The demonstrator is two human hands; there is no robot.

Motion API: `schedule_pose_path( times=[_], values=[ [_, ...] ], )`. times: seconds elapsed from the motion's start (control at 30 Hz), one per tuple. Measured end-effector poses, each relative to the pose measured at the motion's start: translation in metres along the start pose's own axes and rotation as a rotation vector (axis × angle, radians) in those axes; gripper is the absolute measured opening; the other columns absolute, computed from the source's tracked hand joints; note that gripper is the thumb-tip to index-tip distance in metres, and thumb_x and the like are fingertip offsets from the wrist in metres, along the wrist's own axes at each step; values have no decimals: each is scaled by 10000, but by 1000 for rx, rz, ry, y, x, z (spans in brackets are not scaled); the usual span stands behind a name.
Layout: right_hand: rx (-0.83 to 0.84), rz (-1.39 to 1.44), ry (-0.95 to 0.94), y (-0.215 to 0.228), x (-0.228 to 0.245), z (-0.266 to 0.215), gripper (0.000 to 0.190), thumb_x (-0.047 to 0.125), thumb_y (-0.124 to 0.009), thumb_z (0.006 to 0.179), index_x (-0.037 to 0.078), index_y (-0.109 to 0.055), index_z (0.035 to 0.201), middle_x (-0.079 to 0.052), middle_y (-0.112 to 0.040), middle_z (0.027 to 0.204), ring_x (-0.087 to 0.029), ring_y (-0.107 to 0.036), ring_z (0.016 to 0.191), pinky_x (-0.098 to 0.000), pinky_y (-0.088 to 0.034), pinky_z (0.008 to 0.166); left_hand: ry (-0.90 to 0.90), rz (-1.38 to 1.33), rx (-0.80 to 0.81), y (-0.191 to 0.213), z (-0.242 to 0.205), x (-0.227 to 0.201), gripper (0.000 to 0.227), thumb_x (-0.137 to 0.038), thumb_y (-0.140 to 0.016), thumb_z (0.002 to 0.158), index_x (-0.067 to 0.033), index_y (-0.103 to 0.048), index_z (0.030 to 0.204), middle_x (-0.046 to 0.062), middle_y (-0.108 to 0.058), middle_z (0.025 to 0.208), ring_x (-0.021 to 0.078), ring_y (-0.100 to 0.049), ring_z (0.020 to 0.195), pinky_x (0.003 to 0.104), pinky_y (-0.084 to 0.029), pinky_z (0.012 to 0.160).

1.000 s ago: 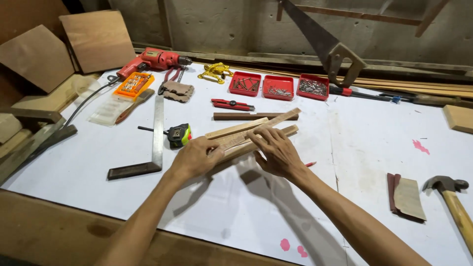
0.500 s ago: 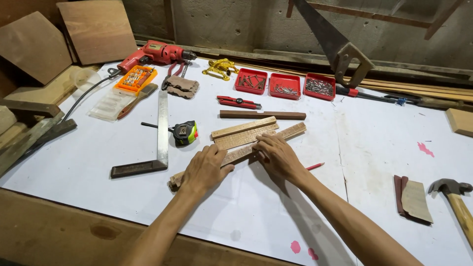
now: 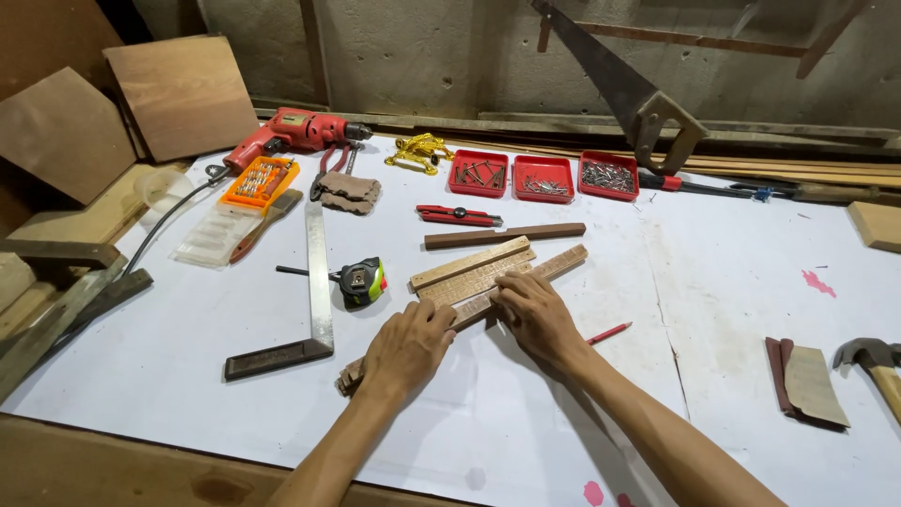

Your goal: The person measures thin wood strips and small boards against a ruler on the workbench, marks them with a pencil, scores a board with a utility knife, sands a small board with a sanding block, and sorts through a pile of thin wood strips, holding pieces up to compare them.

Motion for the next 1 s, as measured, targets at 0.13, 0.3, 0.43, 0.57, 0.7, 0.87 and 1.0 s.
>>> schedule_pose_path(
  times=[0.13,0.3,0.43,0.57,0.7,0.87,1.0],
  values=[
    [41,-12,-31,-6,1,-3,220,113,-705,847,44,-706,1056,-175,-657,1318,-322,-571,1281,-463,-415,1126,44,-4,62,-1,-1,0,334,-261,-695,927,-112,-572,1200,67,-603,981,208,-642,882,348,-552,772],
    [122,33,-43,1,2,-8,315,150,-690,877,35,-667,1170,-205,-534,1457,-362,-437,1407,-460,-350,1173,-3,70,32,-5,1,-3,341,-290,-675,951,-119,-577,1229,85,-624,1039,232,-630,979,403,-510,825],
    [206,89,-93,16,1,-13,489,194,-692,868,56,-596,1327,-205,-449,1525,-351,-381,1444,-441,-341,1176,11,155,52,-12,10,-15,444,-360,-705,920,-86,-566,1242,122,-595,1128,245,-586,1073,438,-455,946],
    [273,74,-41,27,-16,-16,664,232,-709,843,65,-478,1443,-201,-432,1531,-343,-377,1438,-458,-304,1187,-113,132,-161,-6,28,-49,593,-373,-777,797,-94,-575,1281,168,-575,1237,300,-543,1165,460,-401,1016],
    [353,58,-44,44,-40,-15,708,259,-735,838,76,-449,1460,-183,-451,1512,-338,-389,1420,-465,-307,1178,-168,59,-133,-12,58,-74,561,-341,-780,821,-96,-580,1284,168,-579,1272,306,-543,1186,462,-393,1028],
    [356,75,-100,86,-66,-20,704,254,-733,842,89,-454,1468,-177,-465,1510,-335,-416,1409,-464,-331,1175,-167,-64,-106,2,88,-101,562,-304,-772,820,-97,-578,1305,170,-586,1289,320,-544,1201,452,-393,1013],
    [378,22,-140,121,-79,-22,676,265,-738,858,100,-459,1450,-178,-461,1514,-352,-395,1428,-485,-330,1165,-119,-111,-23,27,102,-124,565,-317,-761,833,-112,-568,1323,170,-576,1330,331,-536,1227,461,-378,1036]
  ],
)
Point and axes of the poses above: each hand's wrist, its own z-axis towards the middle knuckle, its own y-axis out of the back of the hand, x = y × z, the point moved 5 cm from there along z, towards the middle knuckle
